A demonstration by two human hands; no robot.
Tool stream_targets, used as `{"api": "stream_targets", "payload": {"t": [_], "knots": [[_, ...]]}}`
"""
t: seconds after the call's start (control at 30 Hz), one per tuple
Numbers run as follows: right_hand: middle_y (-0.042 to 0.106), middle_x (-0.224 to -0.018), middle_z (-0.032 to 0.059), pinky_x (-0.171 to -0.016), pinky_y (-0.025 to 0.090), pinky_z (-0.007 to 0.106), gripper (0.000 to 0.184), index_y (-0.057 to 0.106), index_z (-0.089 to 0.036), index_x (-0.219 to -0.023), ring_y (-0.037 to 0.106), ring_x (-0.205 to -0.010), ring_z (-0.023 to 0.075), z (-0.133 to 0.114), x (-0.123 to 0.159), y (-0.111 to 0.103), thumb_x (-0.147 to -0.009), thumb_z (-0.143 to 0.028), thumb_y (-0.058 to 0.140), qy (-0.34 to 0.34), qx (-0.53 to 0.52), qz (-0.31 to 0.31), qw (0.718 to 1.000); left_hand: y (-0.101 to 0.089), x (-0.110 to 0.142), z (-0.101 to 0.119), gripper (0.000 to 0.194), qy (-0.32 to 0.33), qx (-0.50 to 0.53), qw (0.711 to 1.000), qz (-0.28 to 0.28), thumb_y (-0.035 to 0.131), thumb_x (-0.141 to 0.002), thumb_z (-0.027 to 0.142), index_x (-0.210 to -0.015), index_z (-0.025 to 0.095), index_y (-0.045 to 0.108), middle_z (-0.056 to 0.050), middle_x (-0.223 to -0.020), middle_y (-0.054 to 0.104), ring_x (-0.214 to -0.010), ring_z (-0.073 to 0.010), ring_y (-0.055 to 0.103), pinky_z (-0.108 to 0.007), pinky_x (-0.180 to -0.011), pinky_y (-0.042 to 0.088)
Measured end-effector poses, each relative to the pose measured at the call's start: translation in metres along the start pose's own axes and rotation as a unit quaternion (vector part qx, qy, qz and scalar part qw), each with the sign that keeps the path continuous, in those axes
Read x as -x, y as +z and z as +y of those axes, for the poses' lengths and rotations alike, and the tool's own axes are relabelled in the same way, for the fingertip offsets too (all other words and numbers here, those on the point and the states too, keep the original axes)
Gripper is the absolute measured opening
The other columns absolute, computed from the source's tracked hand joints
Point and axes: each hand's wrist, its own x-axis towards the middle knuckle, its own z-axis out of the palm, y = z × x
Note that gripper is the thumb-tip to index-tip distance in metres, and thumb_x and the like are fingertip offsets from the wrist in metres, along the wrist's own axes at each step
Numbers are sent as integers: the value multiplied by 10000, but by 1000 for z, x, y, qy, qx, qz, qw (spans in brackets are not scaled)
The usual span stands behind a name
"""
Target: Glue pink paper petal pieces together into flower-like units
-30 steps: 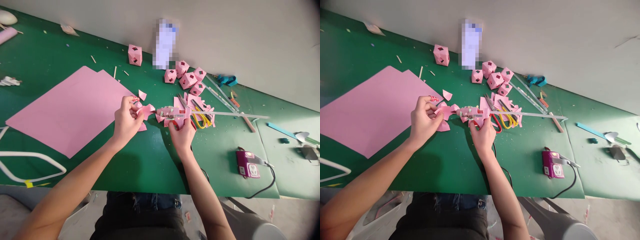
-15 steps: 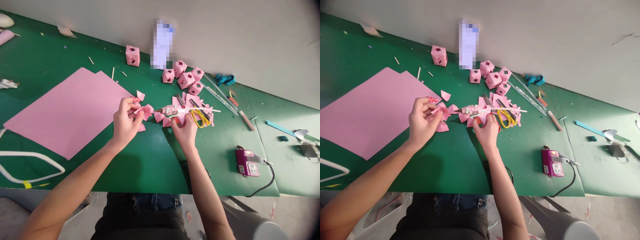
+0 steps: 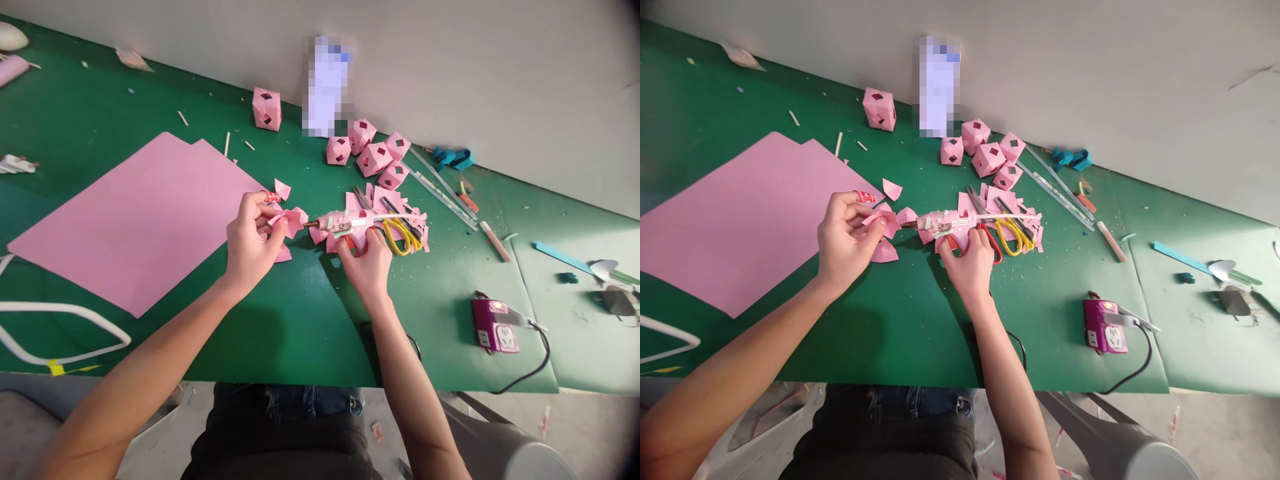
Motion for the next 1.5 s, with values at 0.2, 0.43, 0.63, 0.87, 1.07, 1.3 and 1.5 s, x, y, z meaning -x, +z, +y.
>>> {"api": "stream_targets", "payload": {"t": [0.2, 0.43, 0.63, 0.87, 1.07, 1.3, 1.5], "knots": [[437, -689, -50, -634, 393, 319, 391, 302, -286, -660, 418, -628, 147, 0, 0, -1, -794, -412, 646, -1, -4, -2, 1000, 1, -2, 0, 301, 0, 9, 1000, 6, 688, -892, 244, -1157, 242, 544, -1, -923, 737, -861, -155, 775, -233, -702, 637], [444, -698, -46, -634, 394, 321, 400, 300, -283, -653, 432, -623, 147, 1, 1, -2, -783, -409, 657, 1, 3, -13, 1000, 0, -2, 0, 304, -8, -9, 1000, 6, 687, -890, 256, -1151, 240, 533, -5, -925, 739, -820, -150, 758, -223, -666, 614], [551, -763, 15, -728, 455, 356, 355, 365, -275, -673, 509, -730, 202, 16, -14, -6, -814, -417, 659, 12, 91, -11, 996, -1, -3, 2, 301, 7, 6, 1000, 8, 687, -862, 217, -1124, 235, 540, 24, -854, 703, -736, -122, 712, -192, -606, 569], [688, -1135, 235, -1044, 457, 620, 465, 715, -120, -1110, 592, -1142, 403, 31, -29, -5, -902, -536, 699, 58, 183, 24, 981, 3, 3, 10, 283, -1, 62, 998, -27, 657, -850, 200, -1111, 230, 550, 44, -798, 660, -721, -125, 702, -203, -596, 579], [791, -988, 101, -864, 563, 435, 306, 831, -217, -1022, 686, -882, 244, -2, -9, -10, -914, -476, 709, 77, -202, -115, 970, 4, 8, 17, 328, -79, 119, 986, -85, 666, -850, 209, -1149, 230, 534, 49, -814, 650, -663, -116, 685, -224, -584, 599], [777, -828, 38, -686, 507, 316, 386, 866, -239, -806, 594, -715, 140, -20, 3, 2, -642, -576, 958, 223, -440, -270, 827, 7, 10, 18, 331, -98, 149, 979, -102, 680, -841, 217, -1132, 231, 522, 47, -818, 659, -753, -136, 736, -255, -681, 640], [755, -791, 21, -691, 493, 317, 340, 868, -259, -757, 573, -712, 132, -19, 3, 2, -634, -557, 976, 218, -448, -285, 819, 9, 12, 16, 350, -75, 132, 982, -108, 681, -851, 220, -1156, 231, 509, 39, -815, 683, -751, -136, 751, -221, -642, 617]]}}
